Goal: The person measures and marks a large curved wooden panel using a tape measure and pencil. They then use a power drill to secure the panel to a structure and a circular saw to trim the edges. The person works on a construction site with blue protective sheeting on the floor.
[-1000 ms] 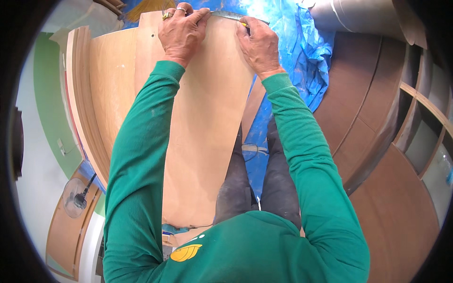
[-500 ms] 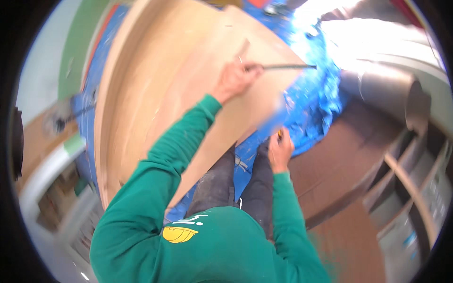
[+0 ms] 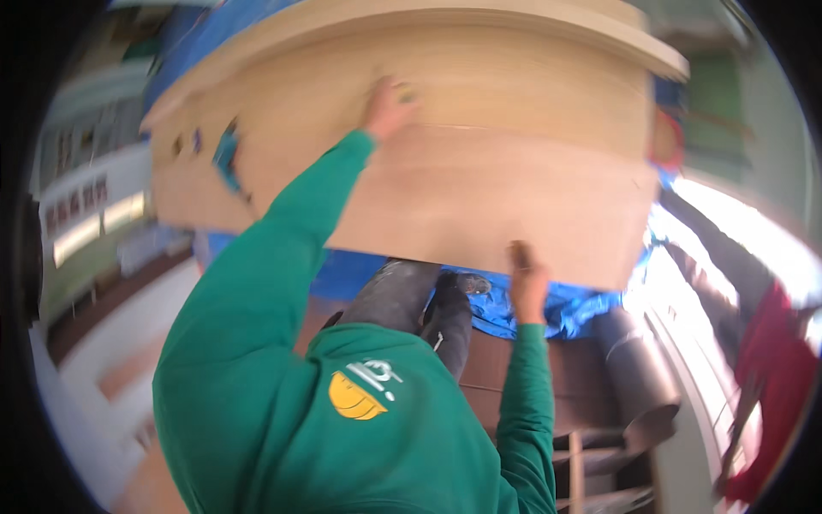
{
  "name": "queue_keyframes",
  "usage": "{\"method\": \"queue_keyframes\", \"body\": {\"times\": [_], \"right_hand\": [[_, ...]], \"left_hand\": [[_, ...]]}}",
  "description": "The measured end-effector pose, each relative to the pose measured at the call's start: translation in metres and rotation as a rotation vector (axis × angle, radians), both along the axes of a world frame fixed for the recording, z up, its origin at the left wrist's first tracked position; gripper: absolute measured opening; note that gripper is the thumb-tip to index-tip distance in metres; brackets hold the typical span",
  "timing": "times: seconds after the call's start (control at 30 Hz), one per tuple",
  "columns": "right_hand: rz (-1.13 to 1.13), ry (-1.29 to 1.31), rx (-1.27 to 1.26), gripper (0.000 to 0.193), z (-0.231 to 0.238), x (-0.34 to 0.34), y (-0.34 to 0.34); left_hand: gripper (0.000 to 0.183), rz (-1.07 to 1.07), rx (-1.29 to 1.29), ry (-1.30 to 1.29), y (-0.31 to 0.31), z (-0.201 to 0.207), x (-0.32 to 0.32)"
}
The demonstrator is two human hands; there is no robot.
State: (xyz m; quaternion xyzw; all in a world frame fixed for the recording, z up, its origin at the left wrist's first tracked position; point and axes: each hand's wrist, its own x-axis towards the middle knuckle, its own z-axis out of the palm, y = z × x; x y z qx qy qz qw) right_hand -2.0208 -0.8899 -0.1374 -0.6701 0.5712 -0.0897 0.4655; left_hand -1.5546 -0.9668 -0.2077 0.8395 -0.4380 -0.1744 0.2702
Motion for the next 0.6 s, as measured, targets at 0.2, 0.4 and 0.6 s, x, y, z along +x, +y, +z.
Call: {"method": "queue_keyframes", "body": {"times": [0.2, 0.4, 0.6], "right_hand": [[0.059, 0.078, -0.216, 0.018, -0.045, 0.088, -0.193], [0.382, 0.336, -0.442, 0.035, -0.072, 0.167, -0.275], [0.333, 0.253, -0.607, 0.066, -0.033, 0.150, -0.153]], "left_hand": [[0.077, -0.051, 0.204, -0.238, -0.020, 0.002, 0.020], [0.076, 0.062, -0.042, -0.255, 0.088, 0.063, -0.023], [0.060, 0.318, 0.068, -0.106, 0.355, 0.092, -0.115]]}}
